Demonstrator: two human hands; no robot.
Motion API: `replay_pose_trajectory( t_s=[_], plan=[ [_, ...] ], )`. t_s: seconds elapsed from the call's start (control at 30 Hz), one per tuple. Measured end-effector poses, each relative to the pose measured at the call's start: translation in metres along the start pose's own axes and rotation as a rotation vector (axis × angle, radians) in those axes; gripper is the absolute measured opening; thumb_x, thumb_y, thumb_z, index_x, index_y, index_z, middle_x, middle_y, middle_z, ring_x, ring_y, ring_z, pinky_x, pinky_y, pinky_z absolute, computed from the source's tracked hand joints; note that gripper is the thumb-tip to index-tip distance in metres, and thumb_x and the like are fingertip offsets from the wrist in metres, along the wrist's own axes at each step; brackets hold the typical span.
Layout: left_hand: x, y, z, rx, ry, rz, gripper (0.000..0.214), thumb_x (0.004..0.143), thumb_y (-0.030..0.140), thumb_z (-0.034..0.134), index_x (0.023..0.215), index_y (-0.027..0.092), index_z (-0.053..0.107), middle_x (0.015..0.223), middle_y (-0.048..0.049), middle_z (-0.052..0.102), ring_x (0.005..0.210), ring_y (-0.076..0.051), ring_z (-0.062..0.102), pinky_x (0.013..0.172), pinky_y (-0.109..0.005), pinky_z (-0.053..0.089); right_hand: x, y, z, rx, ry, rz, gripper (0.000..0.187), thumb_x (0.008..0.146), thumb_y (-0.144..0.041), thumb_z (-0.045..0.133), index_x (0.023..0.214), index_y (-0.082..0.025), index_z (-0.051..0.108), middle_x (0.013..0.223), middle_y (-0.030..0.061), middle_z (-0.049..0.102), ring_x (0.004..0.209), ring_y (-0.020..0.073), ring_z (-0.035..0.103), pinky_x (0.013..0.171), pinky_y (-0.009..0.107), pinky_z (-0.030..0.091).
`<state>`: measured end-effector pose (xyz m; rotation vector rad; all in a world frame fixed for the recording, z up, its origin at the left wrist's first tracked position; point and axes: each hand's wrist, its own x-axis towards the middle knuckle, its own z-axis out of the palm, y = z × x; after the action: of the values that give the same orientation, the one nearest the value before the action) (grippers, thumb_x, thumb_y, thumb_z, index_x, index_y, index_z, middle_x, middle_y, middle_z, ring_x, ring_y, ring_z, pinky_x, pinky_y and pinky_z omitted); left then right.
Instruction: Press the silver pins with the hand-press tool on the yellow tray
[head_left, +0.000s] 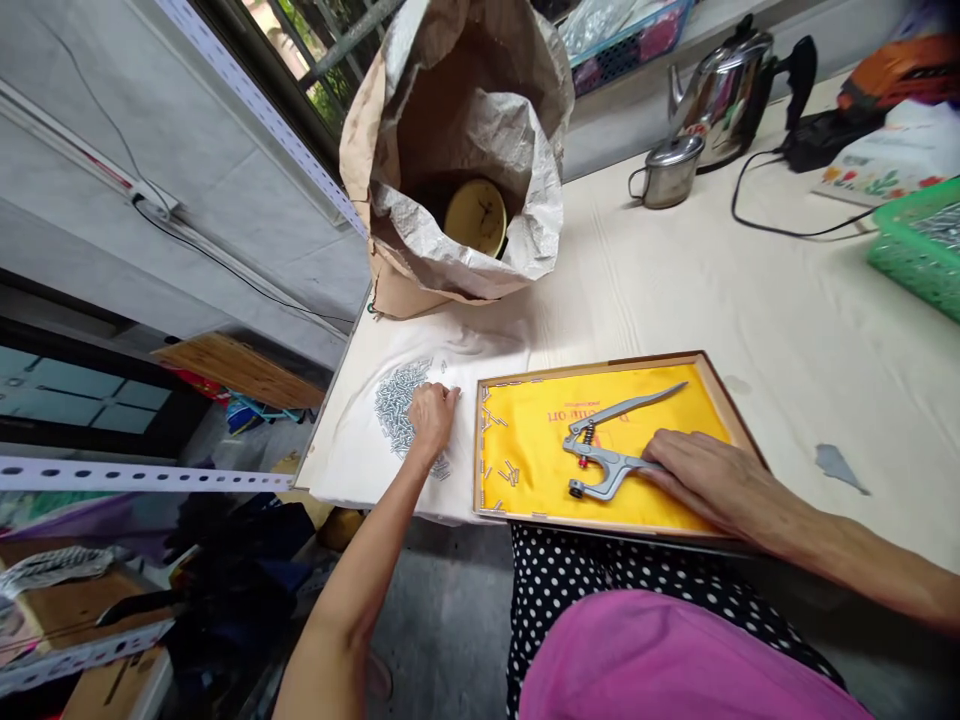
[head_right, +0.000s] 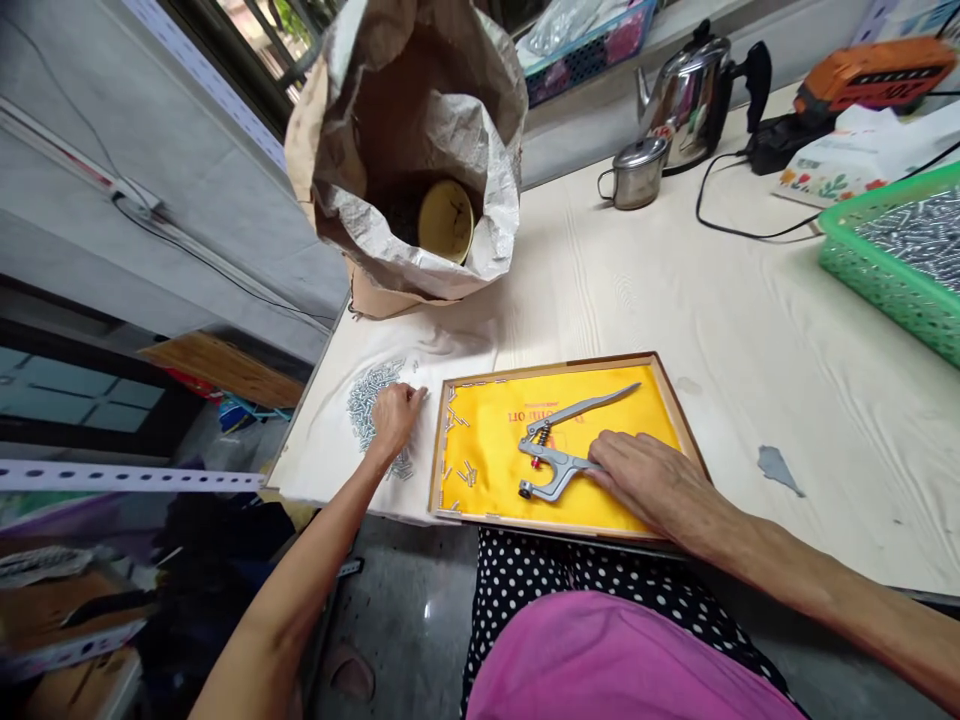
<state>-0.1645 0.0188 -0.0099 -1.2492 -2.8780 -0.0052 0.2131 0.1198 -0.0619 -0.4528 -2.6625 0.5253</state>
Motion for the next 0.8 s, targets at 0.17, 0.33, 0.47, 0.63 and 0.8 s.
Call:
replay_pose_trajectory(
  t_s=[0.17,0.33,0.47,0.63,0.8],
  plan=[
    [0.018,0.012,0.006,-0.019,-0.123,-0.081,0.024,0.092,0.03,0.061,0.098,0.014,0.077,0.1,-0.0141,0.076,0.097,-0.027,0.068,0.075,-0.031,0.044,0.002,0.003,0.003,-0.031,-0.084,-0.016,0.035,0.108,-0.04,0.037,0.085,-0.021,0.056,0.082,0.0053,0.064,0.074,0.0194,0.057,0.07,0.033,0.041],
    [0.018,-0.001,0.005,-0.062,-0.125,0.008,0.018,0.086,0.022,0.06,0.089,0.015,0.076,0.096,-0.0104,0.077,0.092,-0.024,0.069,0.077,-0.028,0.045,0.007,0.003,-0.001,-0.027,-0.181,0.034,0.027,0.105,-0.038,0.044,0.093,-0.02,0.059,0.091,0.0075,0.066,0.082,0.0211,0.057,0.074,0.035,0.04],
    [0.014,-0.01,-0.005,-0.215,-0.066,-0.001,0.016,0.082,0.021,0.06,0.084,0.014,0.074,0.084,-0.0082,0.076,0.082,-0.022,0.067,0.075,-0.029,0.046,0.01,0.003,-0.003,-0.028,-0.205,0.058,0.022,0.104,-0.035,0.046,0.096,-0.019,0.06,0.092,0.0073,0.065,0.081,0.0207,0.055,0.073,0.034,0.037],
    [-0.031,0.02,-0.027,-0.746,-0.206,-0.046,0.029,0.075,0.035,0.068,0.093,0.013,0.075,0.087,-0.0065,0.075,0.064,-0.015,0.061,0.059,-0.025,0.047,0.011,0.0,-0.001,-0.095,-0.181,0.009,0.02,0.104,-0.028,0.045,0.092,-0.019,0.059,0.087,0.0057,0.064,0.079,0.0199,0.052,0.072,0.034,0.032],
    [-0.106,0.078,-0.027,-1.08,-0.537,-0.052,0.037,0.061,0.043,0.081,0.081,0.013,0.073,0.068,-0.0018,0.068,0.052,-0.01,0.053,0.05,-0.022,0.043,0.011,-0.009,-0.007,-0.228,-0.119,-0.114,0.019,0.102,-0.013,0.043,0.093,-0.02,0.059,0.086,0.0051,0.064,0.08,0.0204,0.048,0.072,0.035,0.027]
  ],
)
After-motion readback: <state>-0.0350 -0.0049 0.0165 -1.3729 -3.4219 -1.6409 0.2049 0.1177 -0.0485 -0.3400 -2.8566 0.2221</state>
